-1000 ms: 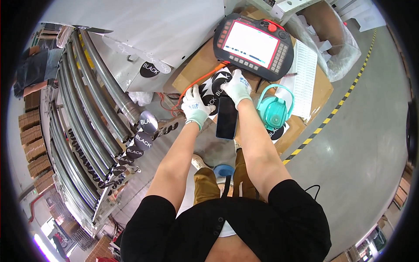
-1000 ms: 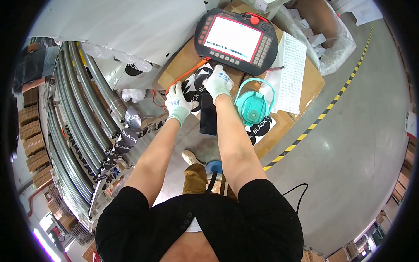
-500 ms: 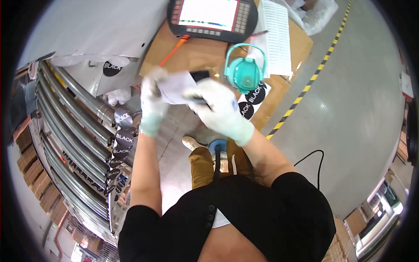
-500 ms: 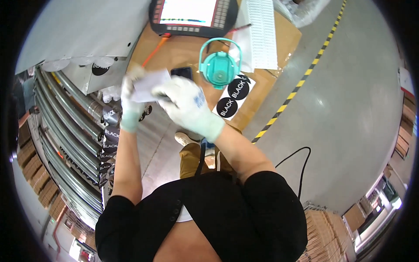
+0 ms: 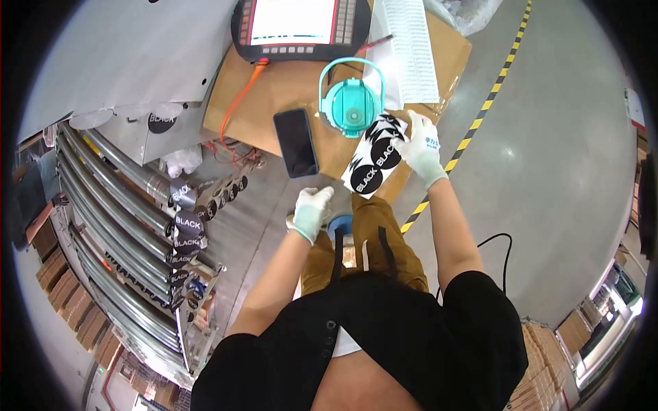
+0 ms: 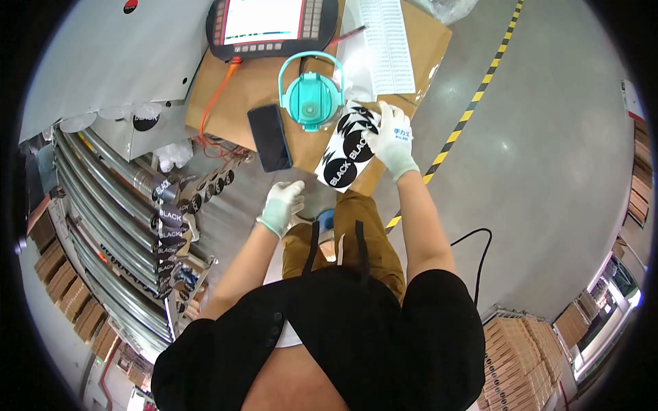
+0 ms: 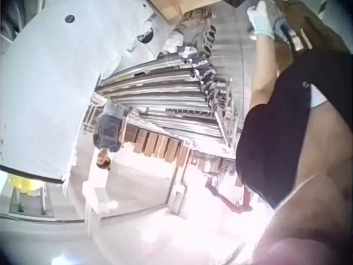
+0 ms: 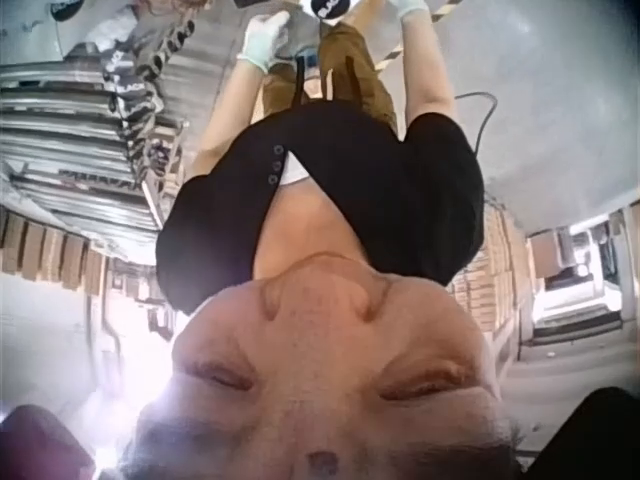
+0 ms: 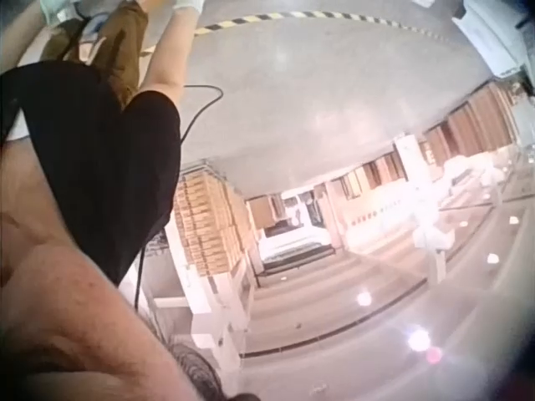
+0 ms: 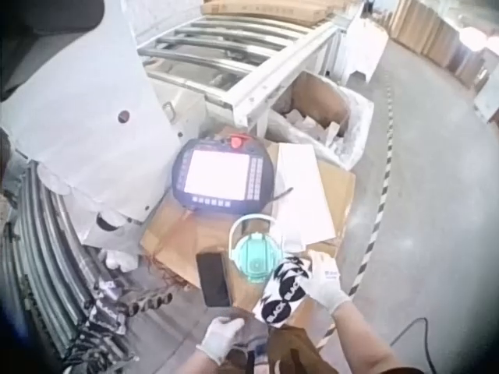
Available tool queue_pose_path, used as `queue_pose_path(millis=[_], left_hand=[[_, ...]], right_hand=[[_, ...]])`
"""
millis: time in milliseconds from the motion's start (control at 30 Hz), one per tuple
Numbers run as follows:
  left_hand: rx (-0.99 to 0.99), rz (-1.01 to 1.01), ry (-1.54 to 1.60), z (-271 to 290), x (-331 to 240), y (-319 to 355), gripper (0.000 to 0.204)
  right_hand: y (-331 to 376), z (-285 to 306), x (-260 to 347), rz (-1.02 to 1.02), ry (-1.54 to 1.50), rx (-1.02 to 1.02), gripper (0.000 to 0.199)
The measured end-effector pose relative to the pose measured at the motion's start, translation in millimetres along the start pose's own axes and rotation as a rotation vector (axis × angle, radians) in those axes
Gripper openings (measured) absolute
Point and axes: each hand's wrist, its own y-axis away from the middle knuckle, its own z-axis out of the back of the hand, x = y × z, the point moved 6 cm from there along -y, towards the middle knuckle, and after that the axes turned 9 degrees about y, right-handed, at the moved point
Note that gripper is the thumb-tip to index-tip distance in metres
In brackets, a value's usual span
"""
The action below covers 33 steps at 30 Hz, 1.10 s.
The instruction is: Picking up and organizing round black labels from a roller conveyor on a warehouse floor.
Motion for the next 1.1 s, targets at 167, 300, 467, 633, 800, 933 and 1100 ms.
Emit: queue_pose_path(millis=[167, 300, 467, 633, 800, 933, 1100], left_hand=[[0.267, 0.163, 0.796, 4, -16, -36, 0.036], [0.163, 0.128, 0.832, 24, -50, -62, 0.032], [0.331, -0.161, 0.201, 65, 22, -131, 0.059], [0.44, -0.138, 0.355, -58, 22, -42, 0.062], [0.313, 0.096, 0.547, -54, 9, -9, 0.049], [0.458, -0.005, 0.822, -22, 5, 17, 0.047], [0.265, -0.008, 0.871, 42, 25, -5, 0.048]], right_hand=[[12, -21, 12, 0.078, 0.237, 0.117, 0.096], [12, -23, 11, 0.071, 0.276, 0.118, 0.102], [0, -7, 55, 0.082, 0.31, 0.206, 0.097], [-3, -9, 35, -0.012, 0.34, 0.292, 0.064], [13, -25, 26, -0.015, -0.068, 0.321, 0.051], [38, -48, 55, 0.025, -0.478, 0.512, 0.044], [35, -62, 126, 0.134, -0.662, 0.521, 0.052]])
